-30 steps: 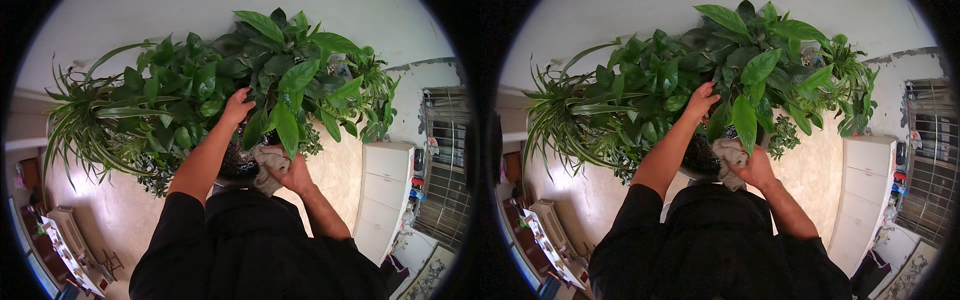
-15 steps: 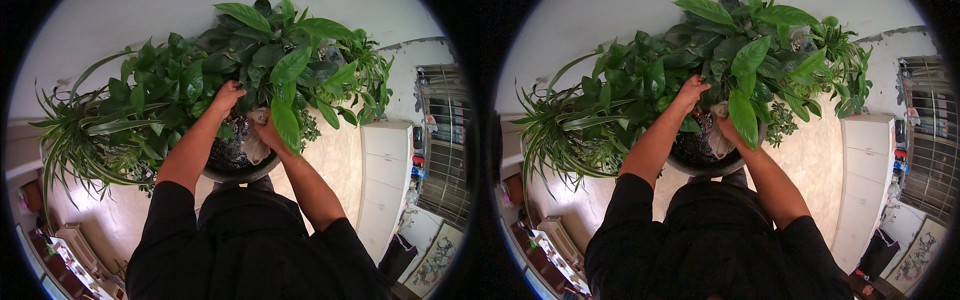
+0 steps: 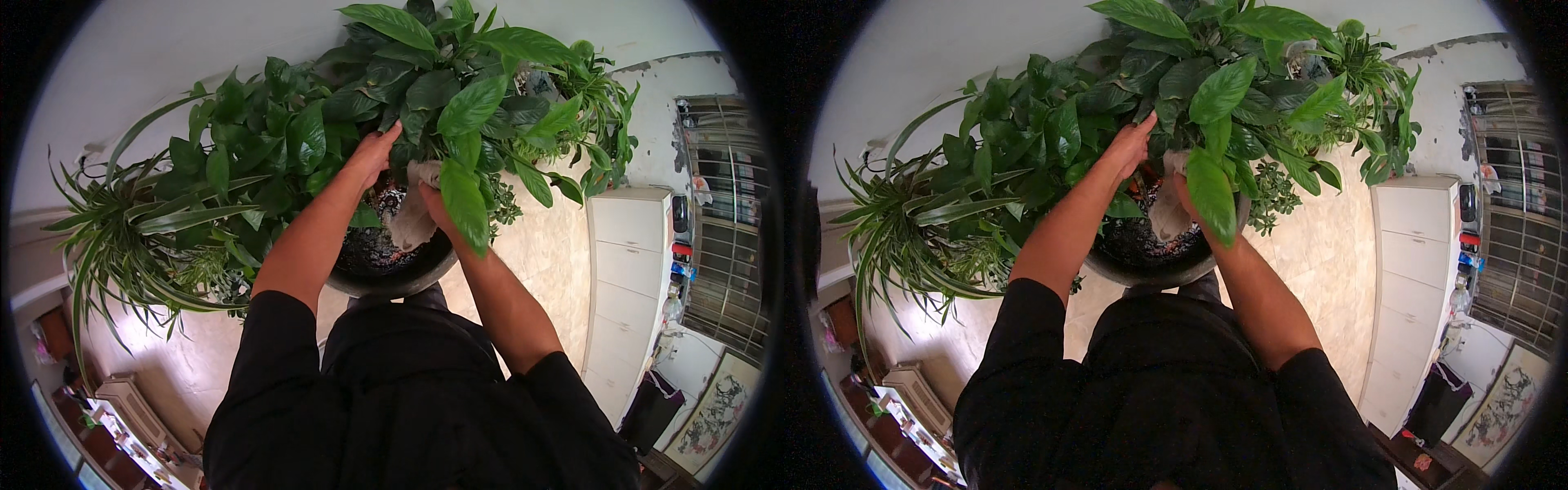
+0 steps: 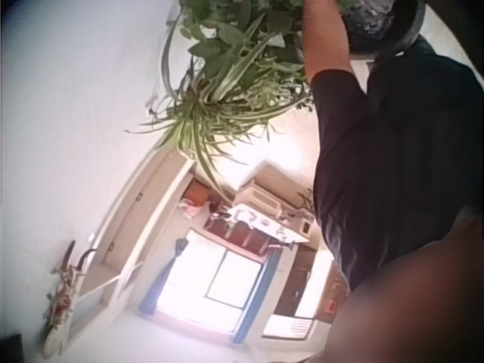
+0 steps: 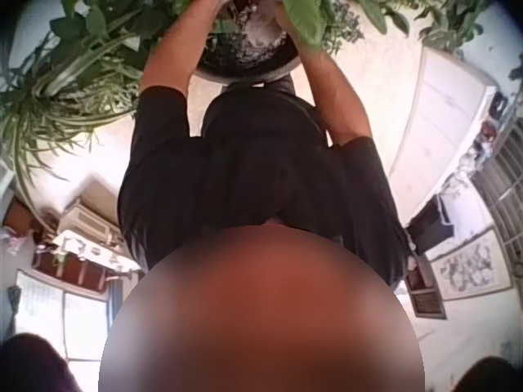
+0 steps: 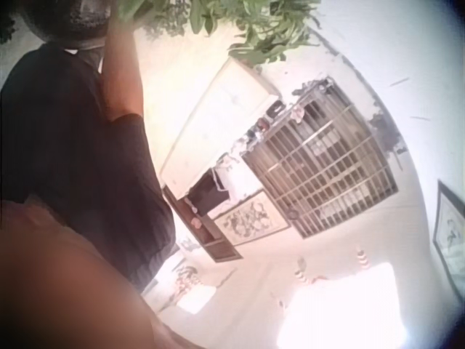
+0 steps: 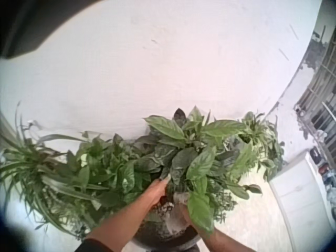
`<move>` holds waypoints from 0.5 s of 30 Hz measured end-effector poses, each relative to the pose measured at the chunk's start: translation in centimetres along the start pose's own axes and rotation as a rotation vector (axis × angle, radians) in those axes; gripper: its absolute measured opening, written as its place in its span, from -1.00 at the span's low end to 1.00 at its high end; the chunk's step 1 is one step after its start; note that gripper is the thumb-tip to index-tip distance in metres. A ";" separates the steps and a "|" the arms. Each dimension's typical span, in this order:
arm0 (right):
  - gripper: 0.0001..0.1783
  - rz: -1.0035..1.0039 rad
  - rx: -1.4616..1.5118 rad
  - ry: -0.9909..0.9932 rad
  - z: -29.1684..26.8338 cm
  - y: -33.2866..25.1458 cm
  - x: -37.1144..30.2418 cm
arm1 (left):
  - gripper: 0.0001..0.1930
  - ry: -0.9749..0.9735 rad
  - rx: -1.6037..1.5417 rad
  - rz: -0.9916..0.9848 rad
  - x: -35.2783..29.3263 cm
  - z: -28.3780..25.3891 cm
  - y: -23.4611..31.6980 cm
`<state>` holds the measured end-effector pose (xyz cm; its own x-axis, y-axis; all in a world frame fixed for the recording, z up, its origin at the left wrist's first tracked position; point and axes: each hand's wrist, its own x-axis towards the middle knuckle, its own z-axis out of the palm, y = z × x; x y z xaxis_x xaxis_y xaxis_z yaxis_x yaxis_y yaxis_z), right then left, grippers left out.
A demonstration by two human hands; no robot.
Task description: The person wipes the leaves of several potted plants with a cloth. They systematically clean the leaves of a spider plant and a large leafy plant, moving from one leaf to the next.
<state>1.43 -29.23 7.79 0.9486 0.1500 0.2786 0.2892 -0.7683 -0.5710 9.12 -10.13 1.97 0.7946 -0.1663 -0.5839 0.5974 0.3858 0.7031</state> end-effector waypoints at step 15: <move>-0.58 0.012 -0.308 0.058 2.7 -1.5 4.9 | -0.53 -0.187 -0.064 0.131 -1.2 0.6 -3.0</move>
<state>5.98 -25.69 7.93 0.9402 0.1110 0.3220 0.2174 -0.9234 -0.3164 6.45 -11.67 0.76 0.8748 -0.2738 -0.3998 0.4844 0.4713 0.7371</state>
